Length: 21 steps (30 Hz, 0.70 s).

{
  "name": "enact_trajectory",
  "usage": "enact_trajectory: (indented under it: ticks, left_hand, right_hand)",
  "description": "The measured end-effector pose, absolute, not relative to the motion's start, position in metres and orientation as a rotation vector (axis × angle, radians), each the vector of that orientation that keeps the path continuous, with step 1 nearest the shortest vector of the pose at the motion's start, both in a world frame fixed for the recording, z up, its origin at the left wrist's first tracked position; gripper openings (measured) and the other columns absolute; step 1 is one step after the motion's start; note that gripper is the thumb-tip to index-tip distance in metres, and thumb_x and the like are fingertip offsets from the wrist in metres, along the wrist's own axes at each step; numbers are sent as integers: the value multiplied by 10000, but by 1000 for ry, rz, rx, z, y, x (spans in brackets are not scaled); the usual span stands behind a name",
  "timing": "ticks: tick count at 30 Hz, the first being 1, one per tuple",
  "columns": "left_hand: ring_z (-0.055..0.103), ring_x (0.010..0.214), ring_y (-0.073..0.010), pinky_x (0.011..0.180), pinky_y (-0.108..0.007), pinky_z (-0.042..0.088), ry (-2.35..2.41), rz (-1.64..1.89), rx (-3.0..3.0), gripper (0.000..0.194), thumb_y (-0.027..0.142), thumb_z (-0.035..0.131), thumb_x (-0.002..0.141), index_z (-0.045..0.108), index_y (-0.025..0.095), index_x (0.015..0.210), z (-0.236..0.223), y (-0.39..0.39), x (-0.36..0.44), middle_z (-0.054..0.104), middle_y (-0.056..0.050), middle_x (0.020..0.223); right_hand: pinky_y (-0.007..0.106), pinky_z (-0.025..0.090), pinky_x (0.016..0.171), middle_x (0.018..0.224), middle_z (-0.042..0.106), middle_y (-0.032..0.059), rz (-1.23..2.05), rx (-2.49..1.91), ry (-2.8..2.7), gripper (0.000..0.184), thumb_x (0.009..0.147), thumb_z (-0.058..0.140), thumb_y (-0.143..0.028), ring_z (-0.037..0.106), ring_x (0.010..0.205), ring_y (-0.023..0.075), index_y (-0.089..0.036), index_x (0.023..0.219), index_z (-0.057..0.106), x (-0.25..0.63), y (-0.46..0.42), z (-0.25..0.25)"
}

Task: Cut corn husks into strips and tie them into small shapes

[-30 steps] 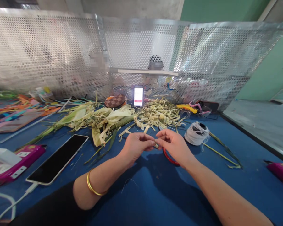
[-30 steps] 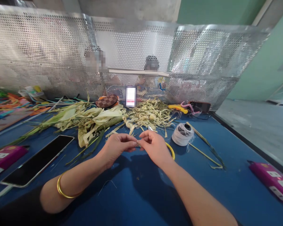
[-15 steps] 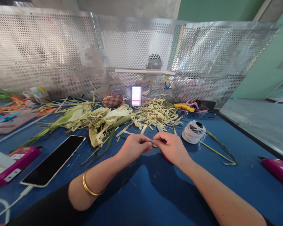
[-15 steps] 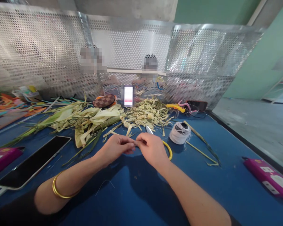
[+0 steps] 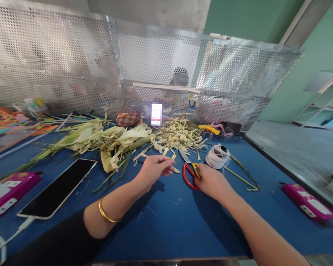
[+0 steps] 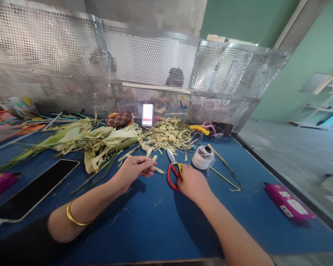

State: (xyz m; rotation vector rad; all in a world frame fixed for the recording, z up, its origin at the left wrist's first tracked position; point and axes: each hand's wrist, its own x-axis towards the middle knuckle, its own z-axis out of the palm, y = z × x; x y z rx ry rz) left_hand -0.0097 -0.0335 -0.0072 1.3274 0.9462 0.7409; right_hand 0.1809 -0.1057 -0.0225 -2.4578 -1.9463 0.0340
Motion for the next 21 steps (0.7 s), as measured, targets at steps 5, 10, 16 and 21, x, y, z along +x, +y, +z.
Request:
enact_trajectory:
  ticks: [5,10,16,21]
  left_hand:
    - [599,540,-85,559,-199,472,939,723,1305,132,190,580,813,683,124,763,-7,-36,-9,655,-18,636]
    - [590,540,-87,560,-209,463,901,685,1274,139,193,574,814,679,128,753,-7,-40,-8,650,-13,637]
    - [578,530,-89,562,-213,453,883,669,1269,144,211,585,804,680,125,739,-8,-44,-8,629,-6,607]
    - [577,526,-88,545,-210,446,899,664,1248,133,201,582,801,677,125,748,-8,-43,-8,638,-10,618]
  right_hand:
    - [287,342,622,953,661,135,134,-2424,-2010,350,746,526,-120,637,857,254,-121,1096,534,173,-129,-21]
    - [275,377,654,935,649,68,334,-2351,-1982,481,718,531,-82,629,801,205,-174,1190,507,183,-182,-18]
    - [269,428,704,918,647,56,-97,-2244,-2134,214,883,458,-203,613,791,170,-202,976,651,202,-154,-7]
    - [447,283,986,983,642,183,-901,-2164,-2431,250,818,472,-64,531,994,295,-96,897,707,205,-85,-10]
